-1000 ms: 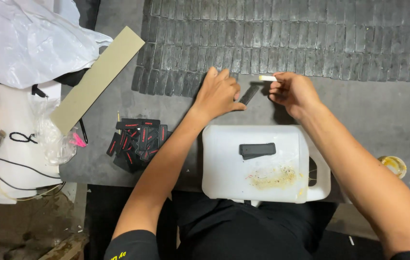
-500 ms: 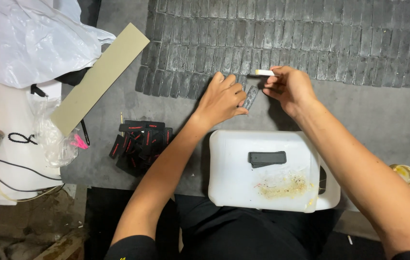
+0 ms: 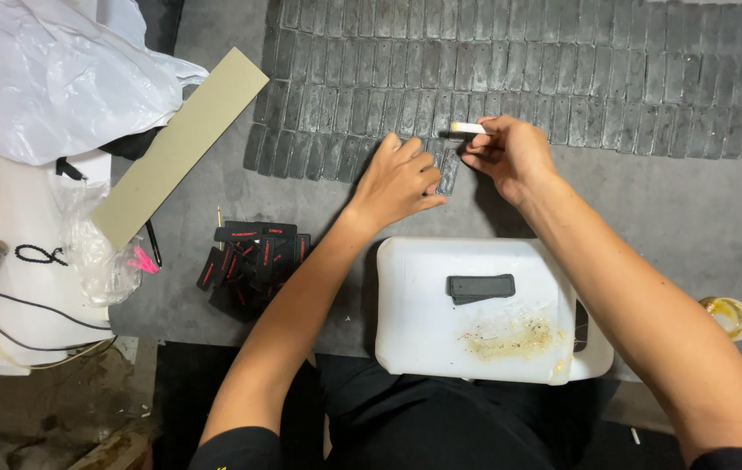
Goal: Applying glue to the back of small black tags using a brush and arranging them in a grid on a work surface.
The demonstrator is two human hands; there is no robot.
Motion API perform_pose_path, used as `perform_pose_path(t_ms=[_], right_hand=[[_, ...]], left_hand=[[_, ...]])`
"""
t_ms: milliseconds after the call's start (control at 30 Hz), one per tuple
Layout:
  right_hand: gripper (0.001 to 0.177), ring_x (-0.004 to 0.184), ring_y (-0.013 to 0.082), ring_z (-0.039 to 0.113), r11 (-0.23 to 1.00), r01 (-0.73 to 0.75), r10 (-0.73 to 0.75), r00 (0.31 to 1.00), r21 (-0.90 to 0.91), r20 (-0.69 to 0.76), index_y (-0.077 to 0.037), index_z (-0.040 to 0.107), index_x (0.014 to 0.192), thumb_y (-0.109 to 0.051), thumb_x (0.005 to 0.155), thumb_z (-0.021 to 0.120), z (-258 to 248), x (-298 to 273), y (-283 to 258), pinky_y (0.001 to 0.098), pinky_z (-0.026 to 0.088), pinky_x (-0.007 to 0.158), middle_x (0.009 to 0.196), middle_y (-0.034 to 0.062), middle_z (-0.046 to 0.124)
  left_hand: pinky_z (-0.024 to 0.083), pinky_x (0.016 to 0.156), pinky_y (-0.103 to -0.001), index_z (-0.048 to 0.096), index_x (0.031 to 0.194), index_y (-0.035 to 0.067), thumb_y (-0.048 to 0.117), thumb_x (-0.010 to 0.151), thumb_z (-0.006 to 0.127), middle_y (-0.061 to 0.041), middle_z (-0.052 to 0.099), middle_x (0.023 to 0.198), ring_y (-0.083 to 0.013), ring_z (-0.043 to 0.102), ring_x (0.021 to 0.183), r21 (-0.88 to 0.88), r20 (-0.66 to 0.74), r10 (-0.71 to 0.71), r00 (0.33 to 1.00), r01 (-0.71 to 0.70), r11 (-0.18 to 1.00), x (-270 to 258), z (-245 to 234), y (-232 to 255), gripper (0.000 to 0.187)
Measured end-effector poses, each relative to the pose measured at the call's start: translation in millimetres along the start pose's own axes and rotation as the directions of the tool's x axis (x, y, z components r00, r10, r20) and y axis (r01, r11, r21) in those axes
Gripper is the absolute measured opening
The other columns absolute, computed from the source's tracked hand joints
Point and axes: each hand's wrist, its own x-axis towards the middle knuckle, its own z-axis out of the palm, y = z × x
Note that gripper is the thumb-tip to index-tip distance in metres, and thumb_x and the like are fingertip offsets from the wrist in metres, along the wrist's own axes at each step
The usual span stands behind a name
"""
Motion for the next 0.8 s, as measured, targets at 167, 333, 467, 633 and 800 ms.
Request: perform_pose_path(t_ms=[167, 333, 467, 633, 800], right_hand=[[0.022, 0.080, 0.0251, 0.070, 1.000, 0.003, -0.003, 1.000, -0.002, -0.005, -0.008, 0.066, 0.107, -0.022, 0.092, 0.061, 0, 2, 0, 0.0472, 0.066, 0.084, 0.076, 0.0068, 0.065], [0.022, 0.080, 0.0250, 0.071, 1.000, -0.013, 0.013, 1.000, 0.012, -0.021, -0.007, 0.066, 0.107, -0.022, 0.092, 0.061, 4, -2, 0, 0.0460, 0.066, 0.084, 0.074, 0.0068, 0.065], [0.022, 0.081, 0.0250, 0.071, 1.000, -0.027, 0.027, 1.000, 0.002, -0.016, -0.007, 0.066, 0.108, -0.022, 0.093, 0.061, 4, -9, 0, 0.0466, 0.066, 0.084, 0.076, 0.0068, 0.066], [0.023, 0.082, 0.0247, 0.072, 0.999, -0.032, 0.032, 0.999, -0.022, -0.014, -0.008, 0.066, 0.109, -0.023, 0.092, 0.060, 2, -16, 4, 0.0465, 0.065, 0.086, 0.076, 0.0057, 0.066], [0.023, 0.077, 0.0263, 0.073, 1.000, 0.012, -0.012, 1.000, -0.006, 0.011, -0.008, 0.066, 0.109, -0.024, 0.093, 0.062, -6, 7, 20, 0.0482, 0.066, 0.081, 0.075, 0.0065, 0.068]], left_hand=[[0.034, 0.070, -0.041, 0.056, 0.062, 0.018, 0.034, 0.069, 0.088, -0.002, 0.049, 0.063, -0.0237, 0.047, 0.073, 0.030, -0.022, 0.011, 1.000, -0.010, 0.999, 6, 4, -2, 0.037], [0.034, 0.070, -0.041, 0.057, 0.061, 0.018, 0.033, 0.068, 0.089, -0.002, 0.051, 0.062, -0.0235, 0.047, 0.073, 0.040, -0.018, 0.000, 1.000, 0.000, 0.999, 10, 4, -1, 0.036], [0.034, 0.071, -0.040, 0.056, 0.060, 0.018, 0.032, 0.067, 0.089, -0.001, 0.051, 0.062, -0.0228, 0.046, 0.072, 0.020, -0.018, -0.015, 1.000, 0.016, 1.000, 11, 4, 1, 0.036], [0.035, 0.071, -0.040, 0.056, 0.062, 0.017, 0.033, 0.067, 0.089, -0.003, 0.052, 0.064, -0.0231, 0.048, 0.073, 0.004, -0.025, -0.014, 1.000, 0.014, 1.000, 8, 0, 1, 0.037], [0.036, 0.072, -0.040, 0.059, 0.063, 0.018, 0.034, 0.067, 0.090, -0.001, 0.055, 0.064, -0.0222, 0.050, 0.074, 0.026, -0.016, -0.033, 0.999, 0.033, 0.999, 7, 3, 0, 0.036]])
